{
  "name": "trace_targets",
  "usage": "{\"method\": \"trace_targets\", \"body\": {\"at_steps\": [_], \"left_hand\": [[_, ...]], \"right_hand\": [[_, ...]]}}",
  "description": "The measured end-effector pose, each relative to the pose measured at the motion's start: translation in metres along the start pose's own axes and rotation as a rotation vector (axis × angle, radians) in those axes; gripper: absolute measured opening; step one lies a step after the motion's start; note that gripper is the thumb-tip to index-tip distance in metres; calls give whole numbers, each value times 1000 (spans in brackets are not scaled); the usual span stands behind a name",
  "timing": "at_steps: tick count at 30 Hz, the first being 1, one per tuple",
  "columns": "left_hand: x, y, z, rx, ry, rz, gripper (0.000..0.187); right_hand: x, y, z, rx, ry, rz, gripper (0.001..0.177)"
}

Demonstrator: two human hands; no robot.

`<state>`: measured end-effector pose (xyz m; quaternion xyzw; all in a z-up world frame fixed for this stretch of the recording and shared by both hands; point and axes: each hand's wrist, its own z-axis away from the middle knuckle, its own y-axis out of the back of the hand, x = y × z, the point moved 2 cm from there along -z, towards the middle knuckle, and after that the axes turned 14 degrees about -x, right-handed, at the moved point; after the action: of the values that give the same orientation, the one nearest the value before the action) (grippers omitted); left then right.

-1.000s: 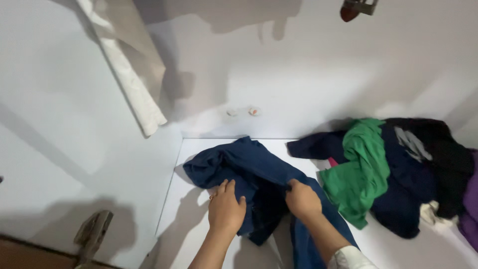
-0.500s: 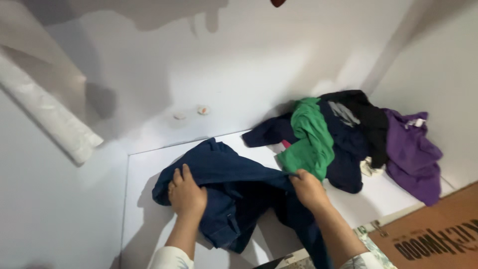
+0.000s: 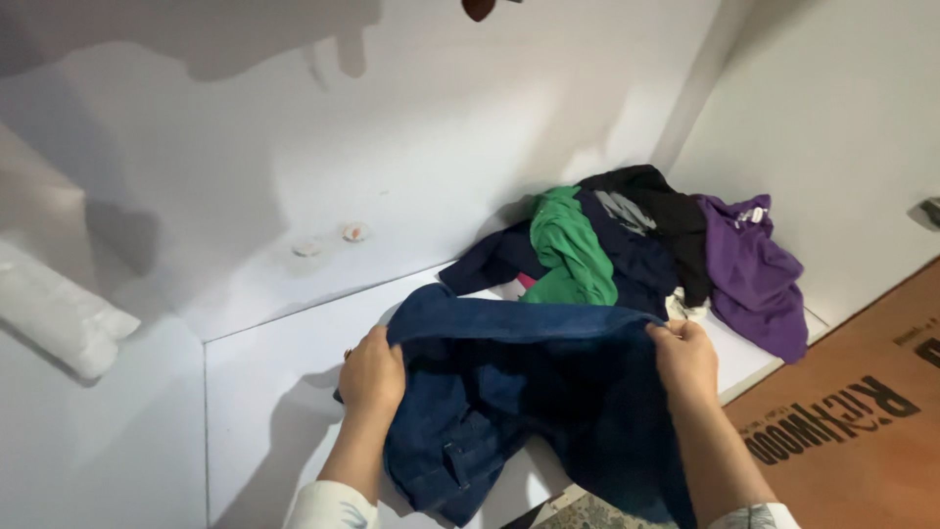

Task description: The person removes various pants and shirts from a closet shelf one by one, unfolding and placing each item onto piles on the floor by hand.

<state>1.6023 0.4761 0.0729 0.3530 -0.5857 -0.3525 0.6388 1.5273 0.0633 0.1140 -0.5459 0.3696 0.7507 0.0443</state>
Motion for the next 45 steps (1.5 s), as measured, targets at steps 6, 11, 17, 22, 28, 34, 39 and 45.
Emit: {"method": "trace_targets", "body": {"at_steps": [6,11,17,22,28,34,39,45], "left_hand": [[50,19,9,-71,-1,-9,28],[67,19,21,-171,95,1,28],[50,5,46,-209,66,-125,26],[26,0,59,-308,144,-166,29],[18,-5,63,-323,131,-179,30],[26,-7,65,-312,82,-204,29],[38,-11,66,-296,-5,-208,28],[73,-9,78,-213,-144,-135,26]], "right_hand": [[-2,-43,31,43,411,198,40],[10,-91,61,-221,475,486,14],[8,-138,102,-420,567,933,31],[13,-141,106,-405,529,1079,25],[20,-110,105,-265,355,961,22],[31,-67,88,-136,216,696,22],[36,-33,89,-157,5,514,31],[66,4,107,-83,-83,316,34]]}}
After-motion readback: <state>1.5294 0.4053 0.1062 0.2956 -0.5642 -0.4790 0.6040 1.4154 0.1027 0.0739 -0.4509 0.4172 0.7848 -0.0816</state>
